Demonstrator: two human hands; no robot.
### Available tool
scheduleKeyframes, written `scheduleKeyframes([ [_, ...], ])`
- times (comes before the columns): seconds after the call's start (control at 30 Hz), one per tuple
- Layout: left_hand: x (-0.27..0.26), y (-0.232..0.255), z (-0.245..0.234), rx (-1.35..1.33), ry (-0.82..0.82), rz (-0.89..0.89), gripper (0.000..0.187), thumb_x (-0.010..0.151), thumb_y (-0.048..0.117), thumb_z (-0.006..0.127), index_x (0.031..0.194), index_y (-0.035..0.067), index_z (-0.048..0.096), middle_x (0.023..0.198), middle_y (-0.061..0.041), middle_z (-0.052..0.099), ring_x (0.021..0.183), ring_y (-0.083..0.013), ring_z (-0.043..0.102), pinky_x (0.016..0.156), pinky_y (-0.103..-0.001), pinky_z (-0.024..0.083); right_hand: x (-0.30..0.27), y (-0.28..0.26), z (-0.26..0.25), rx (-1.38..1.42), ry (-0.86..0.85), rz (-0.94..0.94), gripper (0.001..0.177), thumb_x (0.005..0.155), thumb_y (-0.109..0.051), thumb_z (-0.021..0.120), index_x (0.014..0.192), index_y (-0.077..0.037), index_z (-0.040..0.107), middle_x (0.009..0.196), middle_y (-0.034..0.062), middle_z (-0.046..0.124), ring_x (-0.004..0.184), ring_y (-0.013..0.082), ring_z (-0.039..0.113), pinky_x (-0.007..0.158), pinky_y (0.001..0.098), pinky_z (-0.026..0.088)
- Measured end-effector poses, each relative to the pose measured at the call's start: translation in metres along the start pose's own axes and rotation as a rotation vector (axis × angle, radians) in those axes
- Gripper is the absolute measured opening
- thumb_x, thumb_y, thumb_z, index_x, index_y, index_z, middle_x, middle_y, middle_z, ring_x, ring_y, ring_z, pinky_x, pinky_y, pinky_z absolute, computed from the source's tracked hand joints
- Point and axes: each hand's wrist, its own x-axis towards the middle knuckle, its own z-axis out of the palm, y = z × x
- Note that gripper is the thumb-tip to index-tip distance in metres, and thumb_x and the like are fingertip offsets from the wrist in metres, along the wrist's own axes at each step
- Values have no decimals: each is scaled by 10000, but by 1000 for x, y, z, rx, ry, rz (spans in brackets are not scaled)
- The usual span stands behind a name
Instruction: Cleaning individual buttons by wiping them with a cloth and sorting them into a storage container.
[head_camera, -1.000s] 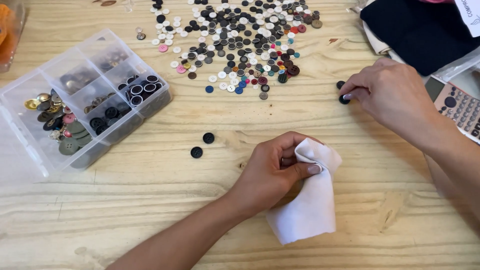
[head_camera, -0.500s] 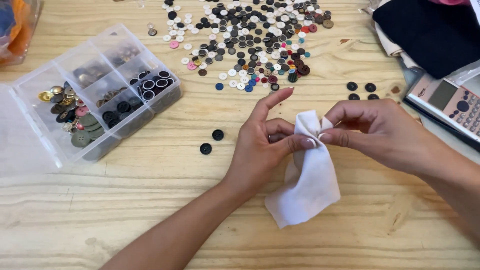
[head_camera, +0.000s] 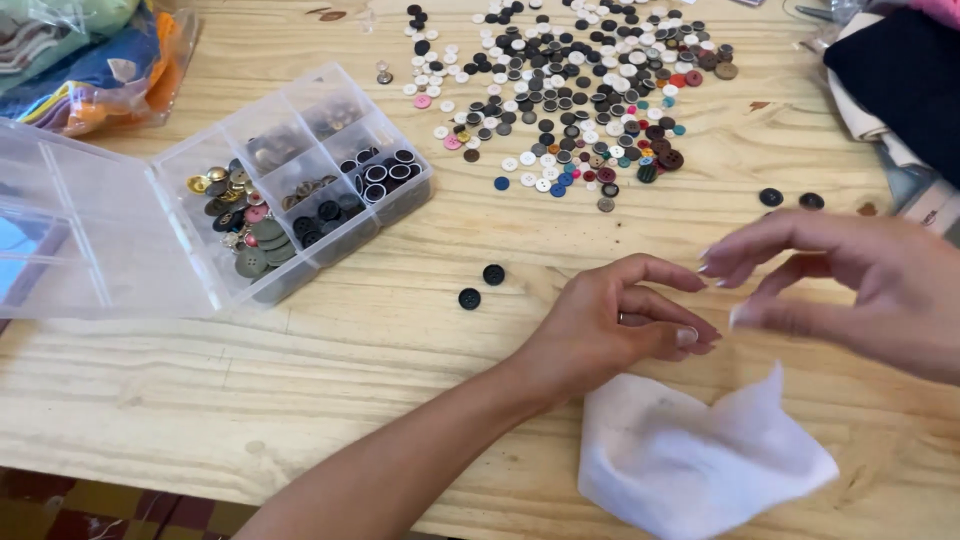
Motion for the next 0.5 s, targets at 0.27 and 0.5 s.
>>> scheduleKeyframes([
  [0.27, -3, -26, 0, 850, -80, 289, 263, 922, 60, 602, 1169, 148, 604, 1025, -1, 801, 1012, -110, 784, 941, -287, 584, -78, 52, -29, -820, -430, -546, 904, 484, -720, 1002, 1302, -458, 718, 1392, -141, 627, 779, 63, 736, 716, 319, 633],
  [0.5, -5, -18, 5, 832, -75, 303, 221, 920, 57, 614, 1132, 116, 641, 1004, -35, 793, 1002, -120, 782, 901, -254, 618, -106, 47, 21, -622, -558, -739, 251, 1042, -228, 466, 1167, -127, 658, 1322, 105, 624, 1212, 293, 620, 938, 389, 550],
])
